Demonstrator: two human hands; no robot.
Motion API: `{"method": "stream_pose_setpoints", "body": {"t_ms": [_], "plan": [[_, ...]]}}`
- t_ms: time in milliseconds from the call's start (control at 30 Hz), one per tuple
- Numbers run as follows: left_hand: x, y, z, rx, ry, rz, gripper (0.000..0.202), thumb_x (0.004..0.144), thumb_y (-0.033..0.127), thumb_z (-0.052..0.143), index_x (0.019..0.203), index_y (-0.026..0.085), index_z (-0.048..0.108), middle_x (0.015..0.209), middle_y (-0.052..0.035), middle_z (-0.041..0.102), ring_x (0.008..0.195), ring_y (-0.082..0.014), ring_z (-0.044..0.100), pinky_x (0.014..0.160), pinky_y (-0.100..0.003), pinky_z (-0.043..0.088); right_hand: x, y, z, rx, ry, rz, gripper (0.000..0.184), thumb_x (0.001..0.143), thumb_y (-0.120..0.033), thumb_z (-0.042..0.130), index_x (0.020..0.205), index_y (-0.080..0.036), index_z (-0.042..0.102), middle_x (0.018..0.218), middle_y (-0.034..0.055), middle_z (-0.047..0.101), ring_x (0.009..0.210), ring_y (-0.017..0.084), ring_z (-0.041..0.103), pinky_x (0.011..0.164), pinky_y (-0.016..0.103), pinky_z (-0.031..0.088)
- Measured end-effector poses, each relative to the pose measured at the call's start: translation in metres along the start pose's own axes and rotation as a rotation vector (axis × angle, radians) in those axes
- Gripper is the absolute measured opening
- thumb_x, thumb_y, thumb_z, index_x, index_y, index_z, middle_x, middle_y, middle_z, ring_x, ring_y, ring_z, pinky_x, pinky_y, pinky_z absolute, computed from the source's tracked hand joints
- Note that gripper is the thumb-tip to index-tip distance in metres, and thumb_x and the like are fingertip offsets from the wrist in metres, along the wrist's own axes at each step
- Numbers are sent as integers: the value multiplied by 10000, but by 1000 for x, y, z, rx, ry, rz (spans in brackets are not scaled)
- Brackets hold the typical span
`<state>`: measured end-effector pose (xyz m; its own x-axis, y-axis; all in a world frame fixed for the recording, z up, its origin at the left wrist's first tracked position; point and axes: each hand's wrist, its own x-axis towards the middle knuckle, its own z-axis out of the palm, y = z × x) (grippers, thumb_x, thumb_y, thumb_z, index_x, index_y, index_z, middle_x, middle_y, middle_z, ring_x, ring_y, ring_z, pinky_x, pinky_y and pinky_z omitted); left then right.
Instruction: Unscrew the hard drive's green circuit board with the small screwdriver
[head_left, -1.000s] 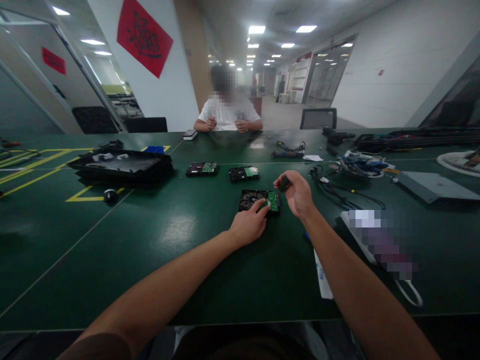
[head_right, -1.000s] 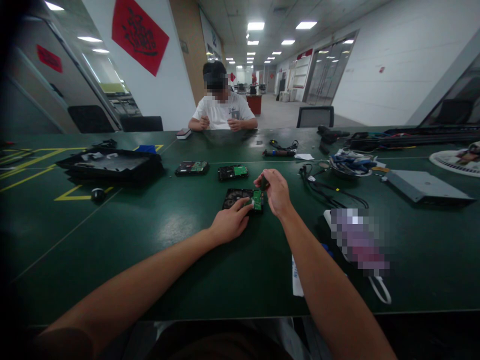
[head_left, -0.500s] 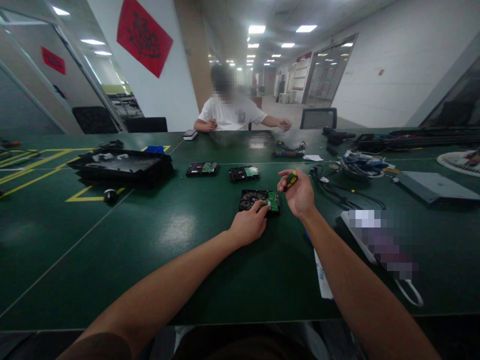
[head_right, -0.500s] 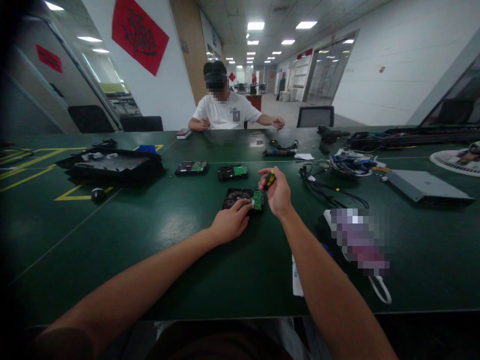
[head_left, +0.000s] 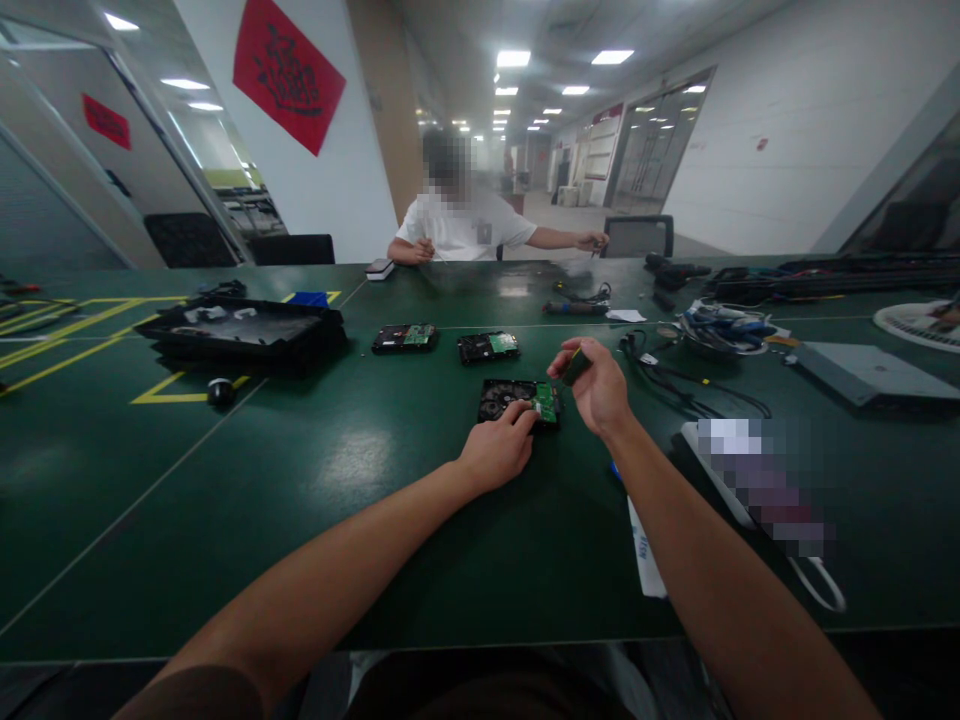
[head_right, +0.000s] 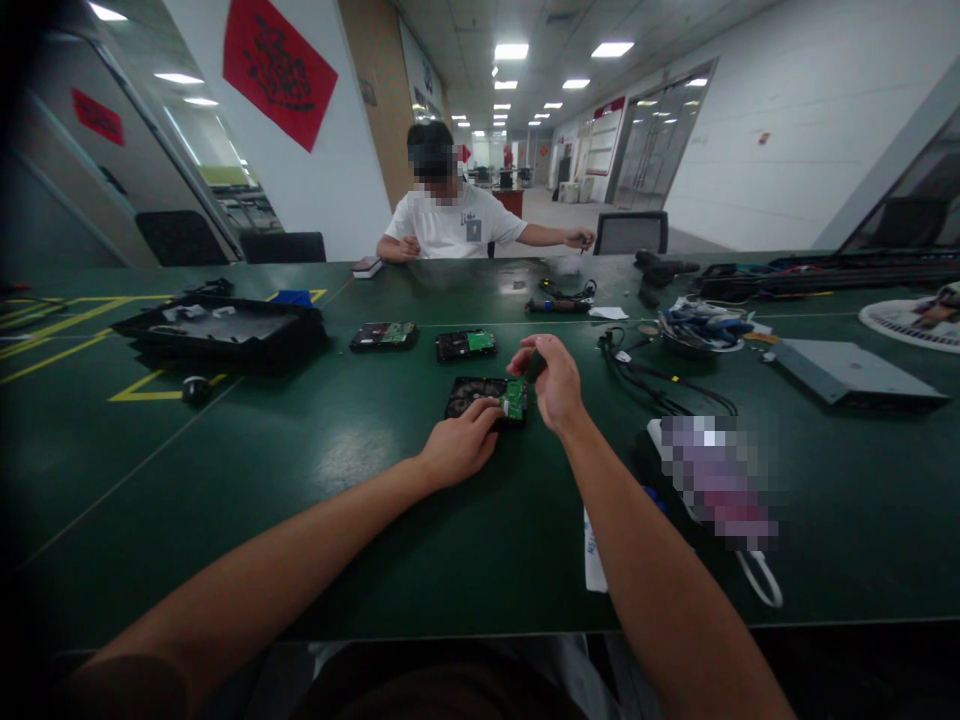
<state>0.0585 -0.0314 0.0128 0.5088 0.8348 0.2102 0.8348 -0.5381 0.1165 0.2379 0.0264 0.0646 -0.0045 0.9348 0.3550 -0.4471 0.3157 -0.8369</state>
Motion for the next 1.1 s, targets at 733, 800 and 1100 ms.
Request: {"method": "stream_pose_setpoints", "body": {"t_ms": [733,800,1100], "plan": [[0,-1,2,25,20,24,449,1017,315,428,1463,267,460,1572,-78,439,1081,-239,703,810,-365,626,4,8,-3,24,74,-43,254,829,-459,761,794,-235,648,764,-19,599,685,143,601,665,294,513],[0,-1,2,27,22,27,451,1016,318,433,1463,266,462,1571,-83,439,1084,-242,701,812,-370,627,3,8,-3,21,78,-47,259,818,-451,768,786,-238,625,756,-25,601,687,148,616,676,304,523],[0,-1,3,36,18,23,459,1017,318,438,1473,274,455,1564,-100,434,1084,-250,703,808,-382,628,-1,1,-1,-19,-20,20,342,908,-579,625,848,-243,658,647,-19,566,606,152,573,605,305,474]]}}
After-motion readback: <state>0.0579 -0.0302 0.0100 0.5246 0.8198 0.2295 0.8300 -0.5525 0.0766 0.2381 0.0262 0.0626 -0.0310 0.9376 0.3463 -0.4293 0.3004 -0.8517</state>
